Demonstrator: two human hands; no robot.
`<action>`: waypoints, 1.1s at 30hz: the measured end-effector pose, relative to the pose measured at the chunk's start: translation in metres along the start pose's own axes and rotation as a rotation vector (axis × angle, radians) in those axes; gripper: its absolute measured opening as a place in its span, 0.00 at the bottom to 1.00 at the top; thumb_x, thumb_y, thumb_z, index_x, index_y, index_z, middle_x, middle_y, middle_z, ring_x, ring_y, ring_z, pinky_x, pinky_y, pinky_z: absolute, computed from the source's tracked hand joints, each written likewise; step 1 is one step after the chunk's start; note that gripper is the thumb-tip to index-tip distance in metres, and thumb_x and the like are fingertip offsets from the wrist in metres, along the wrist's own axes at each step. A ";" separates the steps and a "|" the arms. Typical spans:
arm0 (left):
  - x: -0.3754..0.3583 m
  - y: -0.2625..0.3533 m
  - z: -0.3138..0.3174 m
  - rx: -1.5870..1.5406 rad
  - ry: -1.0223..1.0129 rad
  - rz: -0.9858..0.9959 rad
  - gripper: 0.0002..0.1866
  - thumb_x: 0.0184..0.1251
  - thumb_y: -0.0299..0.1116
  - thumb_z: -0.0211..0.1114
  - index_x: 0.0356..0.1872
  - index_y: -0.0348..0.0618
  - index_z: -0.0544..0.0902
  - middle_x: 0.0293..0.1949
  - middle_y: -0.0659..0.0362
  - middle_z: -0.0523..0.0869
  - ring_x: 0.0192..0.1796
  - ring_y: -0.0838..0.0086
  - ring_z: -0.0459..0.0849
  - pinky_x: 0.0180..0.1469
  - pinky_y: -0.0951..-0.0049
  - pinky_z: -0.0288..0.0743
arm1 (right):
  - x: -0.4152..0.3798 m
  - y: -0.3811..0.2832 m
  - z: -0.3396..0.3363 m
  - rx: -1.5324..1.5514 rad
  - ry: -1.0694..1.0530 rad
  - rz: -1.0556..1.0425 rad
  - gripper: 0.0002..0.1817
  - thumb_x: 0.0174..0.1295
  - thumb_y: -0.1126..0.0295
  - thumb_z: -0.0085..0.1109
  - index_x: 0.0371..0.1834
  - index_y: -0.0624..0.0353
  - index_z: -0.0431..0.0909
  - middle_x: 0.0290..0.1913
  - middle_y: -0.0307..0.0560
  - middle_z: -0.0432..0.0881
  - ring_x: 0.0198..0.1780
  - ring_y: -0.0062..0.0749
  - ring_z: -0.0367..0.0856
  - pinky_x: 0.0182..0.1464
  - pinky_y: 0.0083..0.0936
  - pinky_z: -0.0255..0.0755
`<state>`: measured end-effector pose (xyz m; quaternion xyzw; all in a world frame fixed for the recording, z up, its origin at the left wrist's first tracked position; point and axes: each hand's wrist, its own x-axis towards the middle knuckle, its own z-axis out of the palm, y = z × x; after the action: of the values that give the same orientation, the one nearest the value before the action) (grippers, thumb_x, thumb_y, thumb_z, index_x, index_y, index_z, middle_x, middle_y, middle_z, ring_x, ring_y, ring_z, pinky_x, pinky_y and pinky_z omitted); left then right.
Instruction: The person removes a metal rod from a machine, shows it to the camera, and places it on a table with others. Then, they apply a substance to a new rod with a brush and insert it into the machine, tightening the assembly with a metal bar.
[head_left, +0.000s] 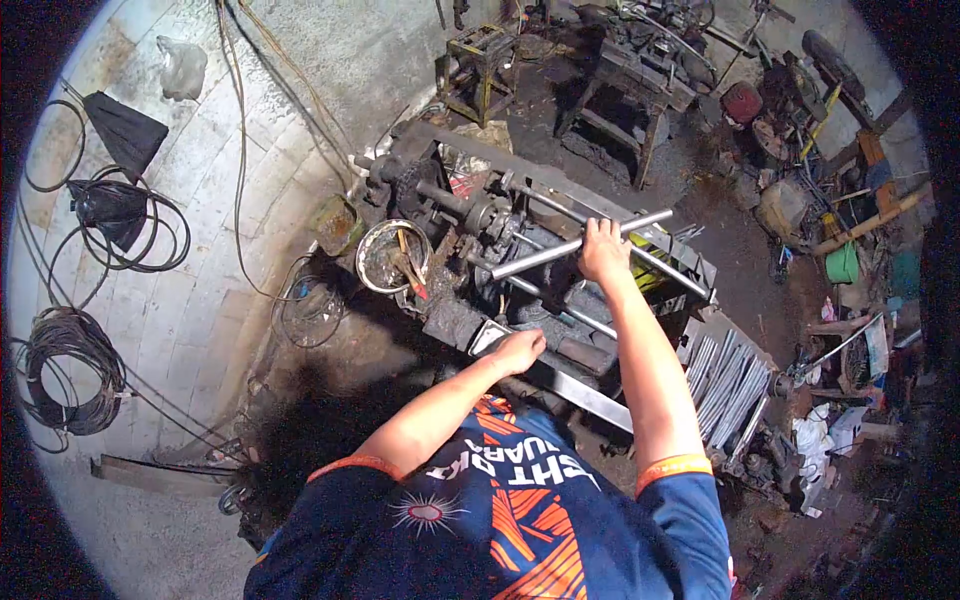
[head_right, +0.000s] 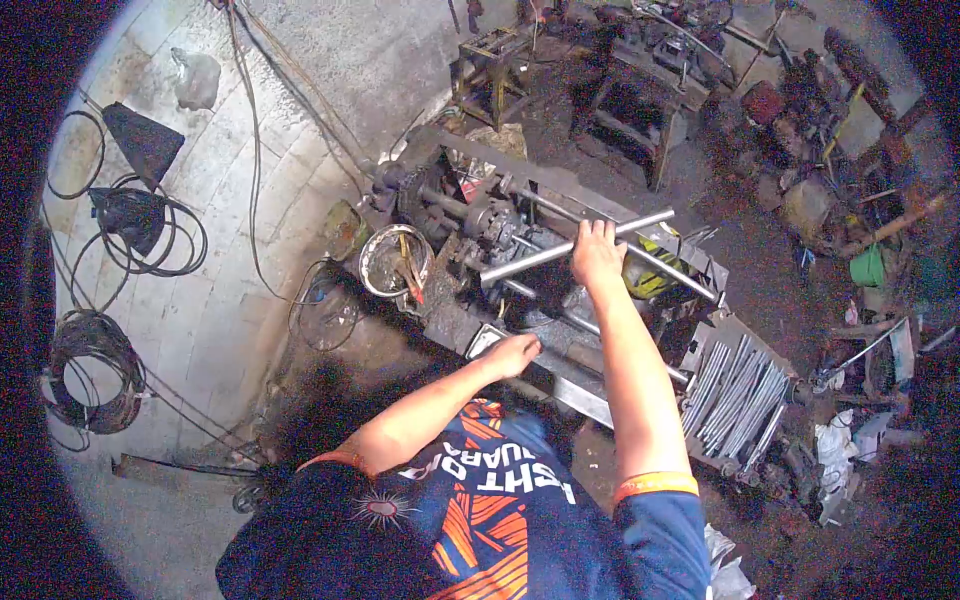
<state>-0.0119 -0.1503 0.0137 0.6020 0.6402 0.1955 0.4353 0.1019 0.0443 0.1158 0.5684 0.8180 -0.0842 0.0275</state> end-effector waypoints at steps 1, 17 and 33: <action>-0.001 0.003 -0.003 0.005 -0.007 -0.002 0.18 0.70 0.44 0.49 0.41 0.38 0.77 0.39 0.44 0.82 0.45 0.49 0.81 0.46 0.55 0.72 | 0.000 -0.001 -0.001 0.014 -0.003 0.014 0.25 0.58 0.71 0.52 0.62 0.55 0.65 0.64 0.51 0.65 0.71 0.46 0.56 0.62 0.58 0.60; 0.005 -0.011 0.003 -0.086 -0.005 0.037 0.16 0.69 0.42 0.51 0.38 0.38 0.77 0.36 0.44 0.82 0.43 0.48 0.81 0.44 0.56 0.73 | -0.003 0.004 0.002 0.062 0.035 0.002 0.23 0.60 0.71 0.48 0.61 0.57 0.66 0.62 0.57 0.64 0.71 0.53 0.54 0.59 0.58 0.62; 0.002 -0.005 -0.004 -0.049 -0.045 0.023 0.19 0.70 0.44 0.50 0.44 0.35 0.77 0.43 0.42 0.82 0.49 0.47 0.79 0.50 0.56 0.72 | -0.001 -0.001 -0.009 0.094 0.014 -0.007 0.19 0.59 0.70 0.50 0.55 0.47 0.74 0.60 0.58 0.67 0.70 0.56 0.55 0.59 0.61 0.61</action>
<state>-0.0176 -0.1481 0.0117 0.6027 0.6184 0.2022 0.4620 0.1018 0.0448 0.1251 0.5666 0.8154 -0.1185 -0.0055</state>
